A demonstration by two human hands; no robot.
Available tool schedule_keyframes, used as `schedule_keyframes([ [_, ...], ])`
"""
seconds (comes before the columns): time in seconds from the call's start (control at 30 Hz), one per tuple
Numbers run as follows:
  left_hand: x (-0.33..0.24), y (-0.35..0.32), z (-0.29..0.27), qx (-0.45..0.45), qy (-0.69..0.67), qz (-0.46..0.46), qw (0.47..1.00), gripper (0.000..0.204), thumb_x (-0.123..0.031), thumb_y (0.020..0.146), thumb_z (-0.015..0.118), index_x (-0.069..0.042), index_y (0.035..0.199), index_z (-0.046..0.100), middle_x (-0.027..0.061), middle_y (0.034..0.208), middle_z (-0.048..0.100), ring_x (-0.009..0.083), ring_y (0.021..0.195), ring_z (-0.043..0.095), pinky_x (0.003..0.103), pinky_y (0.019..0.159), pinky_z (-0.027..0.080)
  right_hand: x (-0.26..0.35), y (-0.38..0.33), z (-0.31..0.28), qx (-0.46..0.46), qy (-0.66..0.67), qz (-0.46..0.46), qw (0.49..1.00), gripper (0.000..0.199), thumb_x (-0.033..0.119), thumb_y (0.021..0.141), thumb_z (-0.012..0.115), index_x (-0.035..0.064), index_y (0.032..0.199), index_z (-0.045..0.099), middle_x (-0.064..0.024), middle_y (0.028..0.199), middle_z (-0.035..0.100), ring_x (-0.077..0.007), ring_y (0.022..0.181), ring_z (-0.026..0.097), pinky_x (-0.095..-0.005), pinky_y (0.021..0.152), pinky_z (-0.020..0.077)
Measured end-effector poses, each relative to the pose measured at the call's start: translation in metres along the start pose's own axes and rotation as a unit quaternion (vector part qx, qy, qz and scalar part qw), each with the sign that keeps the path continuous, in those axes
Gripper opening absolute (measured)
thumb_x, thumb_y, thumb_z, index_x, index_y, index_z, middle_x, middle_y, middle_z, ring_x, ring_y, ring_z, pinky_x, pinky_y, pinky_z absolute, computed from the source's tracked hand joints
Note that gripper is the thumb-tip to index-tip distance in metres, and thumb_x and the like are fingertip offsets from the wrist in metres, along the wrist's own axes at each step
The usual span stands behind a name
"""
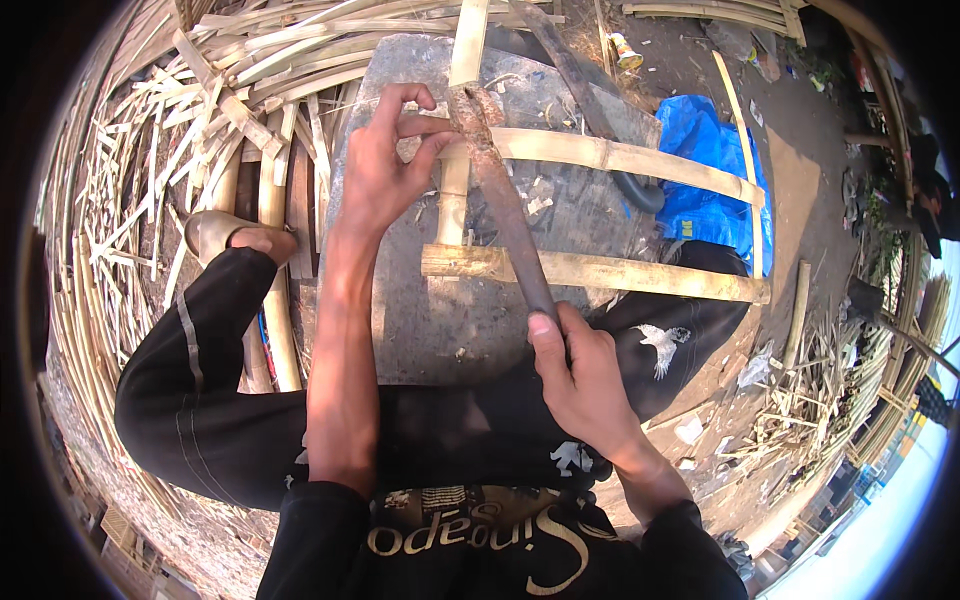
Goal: The person is making a bamboo frame by positioning bamboo strips and using a hammer to secure them with nails on a stone surface.
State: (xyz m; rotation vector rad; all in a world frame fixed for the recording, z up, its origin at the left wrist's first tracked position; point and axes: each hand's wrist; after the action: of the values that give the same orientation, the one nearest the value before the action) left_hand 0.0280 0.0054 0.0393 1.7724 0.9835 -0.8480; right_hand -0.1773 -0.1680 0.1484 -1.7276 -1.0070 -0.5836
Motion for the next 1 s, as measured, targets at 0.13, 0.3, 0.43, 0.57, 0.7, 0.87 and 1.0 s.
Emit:
schedule_keyframes([
  [0.13,0.002,-0.002,0.001,-0.002,0.024,0.003,1.000,0.036,-0.004,0.086,0.075,-0.007,0.112,0.051,0.0118,0.089,0.077,0.0305,0.084,0.076,0.034,0.066,0.056,0.000,-0.001,0.003,0.002,0.011,-0.009,1.000,0.035,0.028,0.108,0.050,0.0006,0.086,0.052,-0.0037,0.056,0.047,-0.0111,0.049,0.044,-0.0314,0.048,0.0357],
  [0.3,-0.002,-0.003,0.002,0.000,0.049,0.016,0.999,0.032,-0.001,0.085,0.074,-0.006,0.108,0.052,0.0116,0.086,0.076,0.0340,0.085,0.074,0.039,0.070,0.058,0.001,-0.004,0.004,-0.005,-0.016,-0.020,1.000,0.034,0.029,0.108,0.050,0.0004,0.089,0.053,-0.0030,0.055,0.047,-0.0107,0.049,0.044,-0.0309,0.047,0.0352],
  [0.43,-0.001,-0.006,0.004,-0.006,0.033,-0.005,0.999,0.032,-0.003,0.085,0.074,-0.007,0.108,0.052,0.0104,0.087,0.077,0.0329,0.086,0.074,0.040,0.071,0.057,0.002,-0.010,0.000,-0.007,0.012,0.011,1.000,0.032,0.028,0.108,0.050,0.0008,0.092,0.054,-0.0028,0.055,0.047,-0.0108,0.049,0.045,-0.0310,0.047,0.0357],
  [0.57,-0.004,-0.006,0.004,-0.005,0.037,-0.014,0.999,0.032,-0.004,0.086,0.074,-0.007,0.108,0.051,0.0101,0.088,0.077,0.0326,0.087,0.074,0.039,0.071,0.057,-0.004,-0.012,0.004,-0.027,0.004,-0.029,0.999,0.032,0.028,0.108,0.049,0.0006,0.091,0.053,-0.0022,0.055,0.047,-0.0106,0.048,0.046,-0.0307,0.047,0.0359],
  [0.7,0.001,-0.010,0.005,-0.011,0.047,-0.014,0.999,0.032,-0.005,0.086,0.074,-0.007,0.107,0.050,0.0100,0.088,0.077,0.0322,0.087,0.074,0.038,0.070,0.057,0.006,-0.010,0.001,0.001,-0.020,0.005,1.000,0.032,0.027,0.108,0.048,0.0004,0.090,0.052,-0.0027,0.055,0.047,-0.0109,0.048,0.046,-0.0303,0.046,0.0358],
  [0.87,0.002,-0.011,0.006,-0.012,0.044,-0.012,0.999,0.029,-0.005,0.089,0.072,-0.008,0.106,0.048,0.0085,0.092,0.078,0.0268,0.090,0.076,0.033,0.073,0.055,-0.007,-0.009,0.011,-0.017,-0.011,-0.035,0.999,0.033,0.026,0.108,0.047,0.0002,0.089,0.052,-0.0043,0.054,0.046,-0.0124,0.046,0.047,-0.0307,0.046,0.0362],
  [1.0,0.005,-0.014,0.006,-0.017,0.019,-0.057,0.998,0.029,-0.005,0.089,0.072,-0.008,0.105,0.049,0.0095,0.093,0.078,0.0252,0.092,0.076,0.032,0.077,0.055,-0.004,-0.009,0.008,0.000,-0.005,-0.025,1.000,0.031,0.026,0.108,0.047,-0.0012,0.093,0.052,-0.0043,0.054,0.045,-0.0123,0.045,0.047,-0.0312,0.045,0.0355],
])
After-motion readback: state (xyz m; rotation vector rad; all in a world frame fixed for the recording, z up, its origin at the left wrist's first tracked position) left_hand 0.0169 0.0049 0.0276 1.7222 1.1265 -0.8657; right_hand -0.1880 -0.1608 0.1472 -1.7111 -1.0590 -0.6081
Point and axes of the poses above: each hand's wrist, its own y-axis towards the middle knuckle, its own z-axis out of the palm, x = y × z
